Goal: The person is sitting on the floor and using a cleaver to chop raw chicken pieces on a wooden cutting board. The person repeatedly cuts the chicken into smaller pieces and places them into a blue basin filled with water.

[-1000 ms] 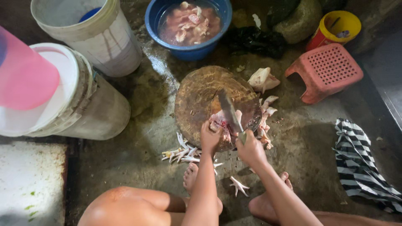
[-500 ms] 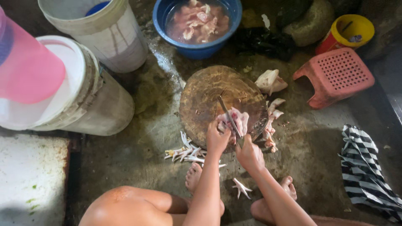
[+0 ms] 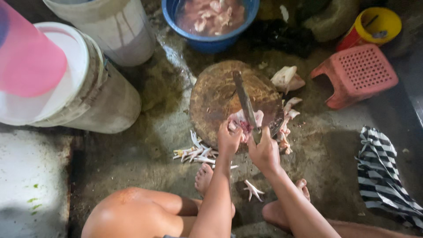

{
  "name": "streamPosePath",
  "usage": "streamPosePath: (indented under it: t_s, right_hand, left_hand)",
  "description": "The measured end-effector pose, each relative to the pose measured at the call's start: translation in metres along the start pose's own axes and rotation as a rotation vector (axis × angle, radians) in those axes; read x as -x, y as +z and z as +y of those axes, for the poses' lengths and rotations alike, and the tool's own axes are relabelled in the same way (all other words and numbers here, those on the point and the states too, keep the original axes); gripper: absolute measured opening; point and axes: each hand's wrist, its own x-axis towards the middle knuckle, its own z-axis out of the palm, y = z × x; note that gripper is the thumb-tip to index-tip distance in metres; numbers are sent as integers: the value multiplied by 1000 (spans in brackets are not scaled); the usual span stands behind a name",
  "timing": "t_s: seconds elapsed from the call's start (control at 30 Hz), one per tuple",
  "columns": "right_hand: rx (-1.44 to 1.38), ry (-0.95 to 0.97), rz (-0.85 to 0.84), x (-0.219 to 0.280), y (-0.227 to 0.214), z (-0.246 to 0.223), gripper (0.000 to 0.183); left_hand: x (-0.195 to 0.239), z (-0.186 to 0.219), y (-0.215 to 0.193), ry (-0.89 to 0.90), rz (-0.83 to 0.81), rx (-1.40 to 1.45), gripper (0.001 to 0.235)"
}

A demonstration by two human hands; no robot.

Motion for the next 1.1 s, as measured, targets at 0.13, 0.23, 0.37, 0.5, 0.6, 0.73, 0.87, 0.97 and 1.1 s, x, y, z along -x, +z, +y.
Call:
streamPosePath:
  t_s: [0.13, 0.23, 0.37, 0.5, 0.6, 0.73, 0.87, 0.97, 1.1]
  right_hand:
    - [248, 125, -87, 1, 11, 15, 40]
    - [342, 103, -147, -10, 22, 45, 47]
    - [280, 104, -153, 0, 23, 77, 45]
    - [315, 89, -155, -9, 8, 36, 44]
    - [230, 97, -102, -4, -11, -9, 42]
    - [-49, -38, 142, 6, -12, -29, 40]
    - [243, 62, -76, 11, 6, 5, 49]
    - [399, 154, -262, -15, 21, 41, 48]
    - [359, 218, -266, 11, 20, 92, 47]
  left_hand:
    - [-3, 5, 5, 7, 24, -82, 50]
    - [-12, -2, 5, -8, 16, -107, 43]
    - [7, -27, -8, -168, -19, 84, 31]
    - [-7, -28, -5, 72, 50, 80, 37]
    - [-6, -18, 3, -321, -102, 660, 33]
    - [-2, -6, -1, -230, -87, 413, 37]
    - [3, 6, -7, 139, 84, 20, 45]
    - [-20, 7, -6, 198, 132, -21, 45]
    - [7, -20, -20, -152, 199, 260, 40]
